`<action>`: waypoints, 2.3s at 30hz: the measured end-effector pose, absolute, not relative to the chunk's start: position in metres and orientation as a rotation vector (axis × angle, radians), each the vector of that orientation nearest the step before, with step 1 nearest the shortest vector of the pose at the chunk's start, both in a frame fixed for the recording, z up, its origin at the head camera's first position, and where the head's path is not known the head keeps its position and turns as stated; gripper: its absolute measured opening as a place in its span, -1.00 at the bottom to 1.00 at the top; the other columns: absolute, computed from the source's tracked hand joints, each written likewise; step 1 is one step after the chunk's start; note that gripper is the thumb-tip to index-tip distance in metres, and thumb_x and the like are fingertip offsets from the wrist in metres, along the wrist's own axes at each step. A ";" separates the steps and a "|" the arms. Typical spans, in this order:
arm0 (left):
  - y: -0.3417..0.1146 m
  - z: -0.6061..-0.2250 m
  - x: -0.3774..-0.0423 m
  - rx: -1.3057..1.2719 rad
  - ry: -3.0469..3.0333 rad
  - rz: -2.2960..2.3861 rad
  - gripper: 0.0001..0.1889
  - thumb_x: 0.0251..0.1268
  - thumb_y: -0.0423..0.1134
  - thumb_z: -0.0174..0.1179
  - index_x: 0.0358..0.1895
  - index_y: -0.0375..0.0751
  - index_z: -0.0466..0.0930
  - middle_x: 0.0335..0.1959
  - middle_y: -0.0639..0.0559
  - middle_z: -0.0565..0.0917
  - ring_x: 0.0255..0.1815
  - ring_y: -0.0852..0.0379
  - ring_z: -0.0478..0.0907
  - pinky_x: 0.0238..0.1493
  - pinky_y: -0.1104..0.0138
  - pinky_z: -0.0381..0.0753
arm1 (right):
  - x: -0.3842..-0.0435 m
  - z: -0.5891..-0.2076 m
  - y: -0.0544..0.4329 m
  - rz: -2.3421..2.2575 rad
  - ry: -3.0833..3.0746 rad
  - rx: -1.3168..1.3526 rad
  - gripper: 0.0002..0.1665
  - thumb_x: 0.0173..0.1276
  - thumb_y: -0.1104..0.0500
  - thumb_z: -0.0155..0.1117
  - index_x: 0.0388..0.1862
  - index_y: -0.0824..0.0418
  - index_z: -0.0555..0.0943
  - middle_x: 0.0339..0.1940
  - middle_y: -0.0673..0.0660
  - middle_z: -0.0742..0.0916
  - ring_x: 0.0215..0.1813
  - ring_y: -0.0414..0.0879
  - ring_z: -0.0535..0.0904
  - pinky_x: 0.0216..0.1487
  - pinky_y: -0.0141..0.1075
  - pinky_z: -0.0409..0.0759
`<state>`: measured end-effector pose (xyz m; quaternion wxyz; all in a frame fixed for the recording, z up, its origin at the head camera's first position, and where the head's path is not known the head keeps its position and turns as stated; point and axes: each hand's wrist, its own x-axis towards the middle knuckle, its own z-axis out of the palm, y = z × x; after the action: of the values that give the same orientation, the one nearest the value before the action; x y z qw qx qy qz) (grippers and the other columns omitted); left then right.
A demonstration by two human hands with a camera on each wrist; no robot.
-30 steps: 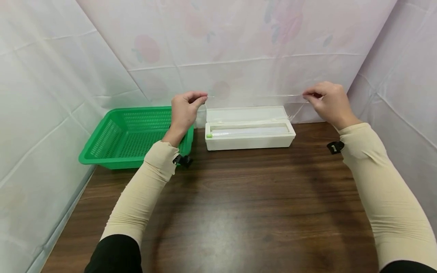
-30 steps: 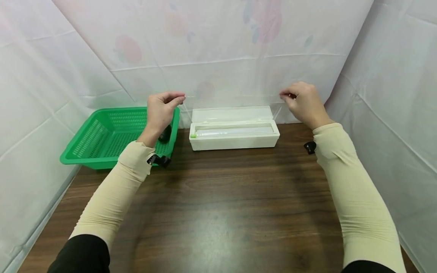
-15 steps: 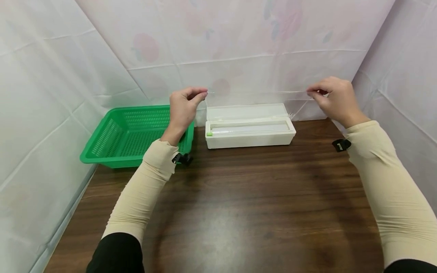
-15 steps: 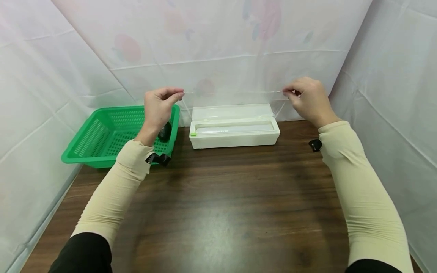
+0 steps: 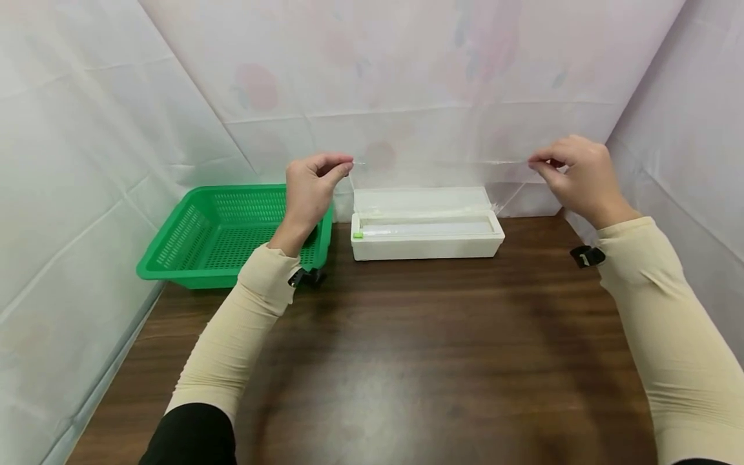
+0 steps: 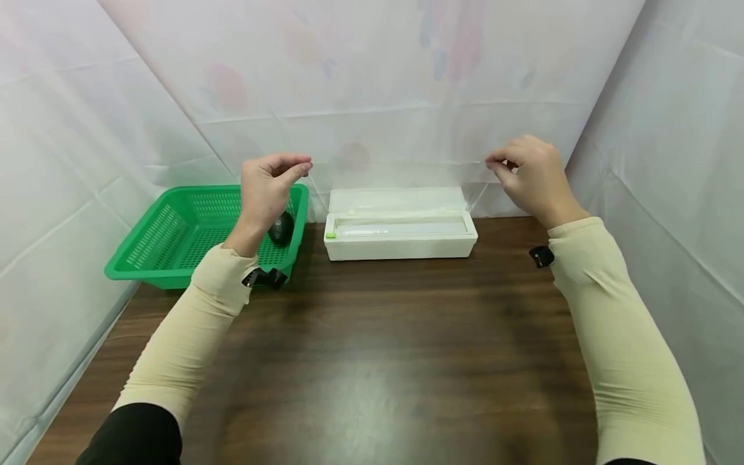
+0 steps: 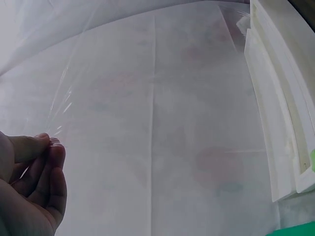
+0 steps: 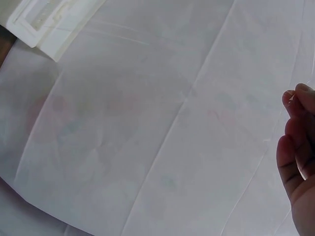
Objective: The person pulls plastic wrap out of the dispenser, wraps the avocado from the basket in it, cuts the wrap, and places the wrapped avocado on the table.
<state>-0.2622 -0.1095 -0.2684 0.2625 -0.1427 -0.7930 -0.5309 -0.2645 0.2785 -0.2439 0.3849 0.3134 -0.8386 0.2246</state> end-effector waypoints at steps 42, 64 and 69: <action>-0.117 -0.254 -0.237 -0.523 -2.110 -1.408 -0.86 0.25 -0.36 0.30 -0.21 -0.33 0.77 -0.27 -0.24 0.77 -0.38 0.48 0.61 -0.25 0.49 0.58 | -0.231 -0.226 0.281 0.576 -2.069 0.859 -0.86 -0.01 0.54 0.40 -0.49 0.36 0.74 -0.56 0.13 0.70 -0.30 -0.77 0.30 -0.24 -0.76 0.27; -0.125 -0.266 -0.190 -0.742 -2.185 -1.262 -0.89 0.18 -0.43 0.33 -0.24 -0.31 0.78 -0.28 -0.13 0.79 -0.33 0.49 0.60 -0.39 0.53 0.47 | -0.177 -0.232 0.302 0.587 -2.208 1.062 -0.42 0.40 -0.24 0.11 -0.49 0.19 0.74 -0.47 -0.20 0.70 -0.33 -0.62 0.42 -0.32 -0.69 0.29; -0.129 -0.275 -0.173 -0.809 -2.290 -1.341 -0.90 0.17 -0.41 0.34 -0.27 -0.24 0.79 -0.32 -0.05 0.79 -0.31 0.41 0.65 -0.37 0.51 0.56 | -0.163 -0.244 0.313 0.589 -2.303 1.181 -0.91 0.29 0.20 0.37 -0.39 0.01 0.72 -0.42 -0.15 0.71 -0.32 -0.55 0.47 -0.36 -0.65 0.34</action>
<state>-0.1731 -0.1290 -0.2745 0.1828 -0.2868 -0.8115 -0.4752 -0.1633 0.3129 -0.2435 0.2410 0.4319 -0.8420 0.2153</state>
